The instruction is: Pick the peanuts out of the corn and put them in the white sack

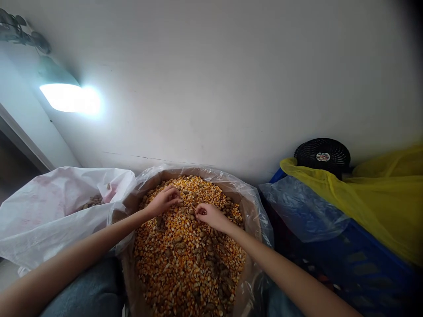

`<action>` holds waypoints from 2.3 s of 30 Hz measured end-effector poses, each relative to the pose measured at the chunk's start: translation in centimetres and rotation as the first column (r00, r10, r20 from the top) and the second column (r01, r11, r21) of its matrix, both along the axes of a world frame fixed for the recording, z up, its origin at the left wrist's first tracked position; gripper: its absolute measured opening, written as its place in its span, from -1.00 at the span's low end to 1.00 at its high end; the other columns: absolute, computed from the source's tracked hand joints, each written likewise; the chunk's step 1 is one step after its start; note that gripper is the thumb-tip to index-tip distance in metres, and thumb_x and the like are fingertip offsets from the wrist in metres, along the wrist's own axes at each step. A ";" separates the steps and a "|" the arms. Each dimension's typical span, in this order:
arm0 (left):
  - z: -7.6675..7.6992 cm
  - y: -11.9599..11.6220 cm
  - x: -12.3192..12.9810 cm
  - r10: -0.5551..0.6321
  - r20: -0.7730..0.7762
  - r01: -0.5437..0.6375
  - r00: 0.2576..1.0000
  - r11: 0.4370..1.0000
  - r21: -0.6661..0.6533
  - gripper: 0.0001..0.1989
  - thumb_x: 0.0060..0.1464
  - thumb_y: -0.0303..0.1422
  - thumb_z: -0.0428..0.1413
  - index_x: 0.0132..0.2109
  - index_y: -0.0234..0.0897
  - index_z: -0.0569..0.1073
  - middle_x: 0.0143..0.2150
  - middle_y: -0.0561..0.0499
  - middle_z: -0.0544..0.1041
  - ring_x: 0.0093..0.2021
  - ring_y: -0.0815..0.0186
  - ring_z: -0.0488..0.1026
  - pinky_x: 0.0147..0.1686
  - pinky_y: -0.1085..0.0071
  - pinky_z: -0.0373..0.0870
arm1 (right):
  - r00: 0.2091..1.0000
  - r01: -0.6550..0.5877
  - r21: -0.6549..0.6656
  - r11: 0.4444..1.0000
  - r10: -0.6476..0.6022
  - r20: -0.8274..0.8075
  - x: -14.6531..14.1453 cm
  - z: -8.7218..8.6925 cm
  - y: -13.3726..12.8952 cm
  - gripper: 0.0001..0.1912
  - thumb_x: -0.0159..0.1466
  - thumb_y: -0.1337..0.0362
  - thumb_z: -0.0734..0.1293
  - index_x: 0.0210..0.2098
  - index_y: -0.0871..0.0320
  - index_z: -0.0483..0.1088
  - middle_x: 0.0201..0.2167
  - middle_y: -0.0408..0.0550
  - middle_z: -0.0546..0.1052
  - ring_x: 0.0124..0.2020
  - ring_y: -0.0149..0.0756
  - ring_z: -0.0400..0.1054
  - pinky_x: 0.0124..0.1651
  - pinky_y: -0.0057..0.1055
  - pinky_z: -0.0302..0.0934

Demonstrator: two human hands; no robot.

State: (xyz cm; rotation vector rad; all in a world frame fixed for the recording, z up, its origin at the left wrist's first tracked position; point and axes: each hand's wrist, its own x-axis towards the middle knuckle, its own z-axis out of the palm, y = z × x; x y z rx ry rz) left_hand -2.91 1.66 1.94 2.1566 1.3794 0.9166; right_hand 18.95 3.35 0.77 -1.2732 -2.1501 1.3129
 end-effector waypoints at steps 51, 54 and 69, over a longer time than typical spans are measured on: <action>-0.2 -0.5 2.6 0.021 -0.315 -0.095 0.949 0.970 -0.223 -0.73 -0.15 -0.14 0.02 -0.33 -0.21 0.38 -0.50 0.02 0.38 -0.44 0.27 0.35 -0.44 0.45 0.15 | 0.933 -0.219 0.251 0.943 0.128 0.336 -1.7 0.9 0.4 -0.83 -0.06 0.19 0.29 -0.48 0.14 0.33 -0.56 -0.14 0.35 -0.52 -0.41 0.16 -0.52 -0.50 -0.11; 0.2 -0.1 2.0 0.115 0.233 -0.008 0.966 0.909 -0.416 -0.76 -0.14 -0.18 -0.01 -0.39 -0.27 0.34 -0.58 0.10 0.27 -0.59 0.43 0.21 -0.57 0.50 0.09 | 0.994 -0.110 -0.062 0.992 0.110 -0.005 -1.1 1.3 0.9 -0.82 -0.03 0.19 0.26 -0.49 0.17 0.29 -0.65 -0.22 0.23 -0.63 -0.51 0.04 -0.58 -0.53 -0.12; 0.7 0.4 0.8 0.184 -0.157 -0.203 0.970 0.972 -0.116 -0.74 -0.10 -0.11 -0.03 -0.44 -0.22 0.32 -0.57 0.09 0.33 -0.54 0.37 0.25 -0.52 0.49 0.08 | 0.991 0.069 0.114 0.991 -0.081 0.110 1.0 0.2 2.0 -0.76 -0.02 0.10 0.27 -0.53 0.17 0.29 -0.62 -0.18 0.28 -0.59 -0.46 0.12 -0.55 -0.53 -0.07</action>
